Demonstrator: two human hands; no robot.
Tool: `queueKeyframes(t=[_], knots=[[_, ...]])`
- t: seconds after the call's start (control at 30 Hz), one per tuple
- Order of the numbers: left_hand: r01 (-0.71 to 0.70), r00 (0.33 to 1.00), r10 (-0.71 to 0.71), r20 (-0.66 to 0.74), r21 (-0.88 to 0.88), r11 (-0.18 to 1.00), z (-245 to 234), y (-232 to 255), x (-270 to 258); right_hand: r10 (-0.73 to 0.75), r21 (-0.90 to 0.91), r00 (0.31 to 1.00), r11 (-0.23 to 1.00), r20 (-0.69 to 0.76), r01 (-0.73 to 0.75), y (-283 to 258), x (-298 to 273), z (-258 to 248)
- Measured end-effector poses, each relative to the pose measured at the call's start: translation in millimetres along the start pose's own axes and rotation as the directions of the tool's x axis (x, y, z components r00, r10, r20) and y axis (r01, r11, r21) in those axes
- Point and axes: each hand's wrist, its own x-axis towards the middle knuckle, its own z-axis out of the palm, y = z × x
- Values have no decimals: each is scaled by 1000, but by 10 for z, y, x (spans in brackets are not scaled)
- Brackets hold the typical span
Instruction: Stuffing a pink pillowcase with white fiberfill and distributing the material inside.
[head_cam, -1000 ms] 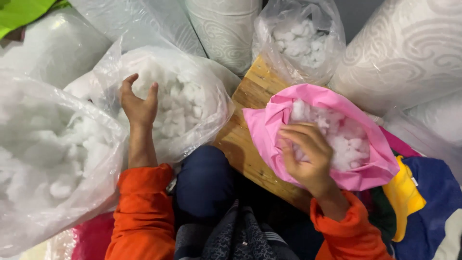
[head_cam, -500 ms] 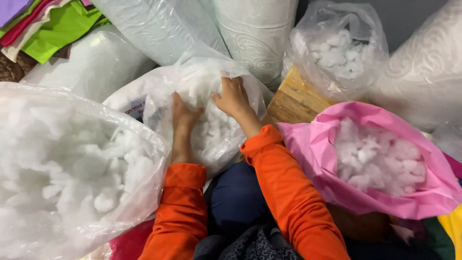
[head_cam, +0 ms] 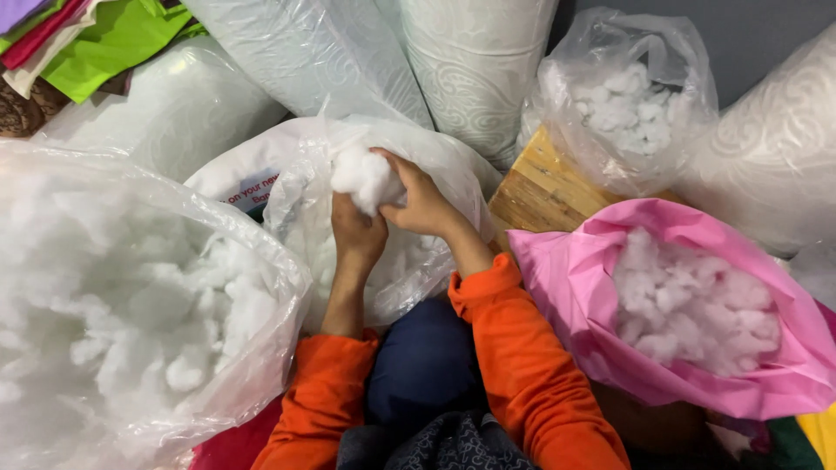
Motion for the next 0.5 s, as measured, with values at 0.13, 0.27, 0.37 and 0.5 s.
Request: queueKeyframes(t=[0.13,0.27,0.37,0.5], knots=[[-112,983,159,92,-384,916,-140,496,-396,-120,191,989,976,84,102,-257,-473,-333],[13,959,212,190,-775,632,-187,894,-501,-254,616,964,773,83,151,-370,-706,-638],[-4,998,49,26,-846,533,-140,1503,-516,-295,683,955,698,-1,216,-727,-885,-735],[-171,984,79,-159,-725,667,49,2129,-591,-253,726,953,622,-166,292,-1186,-1127,-797]])
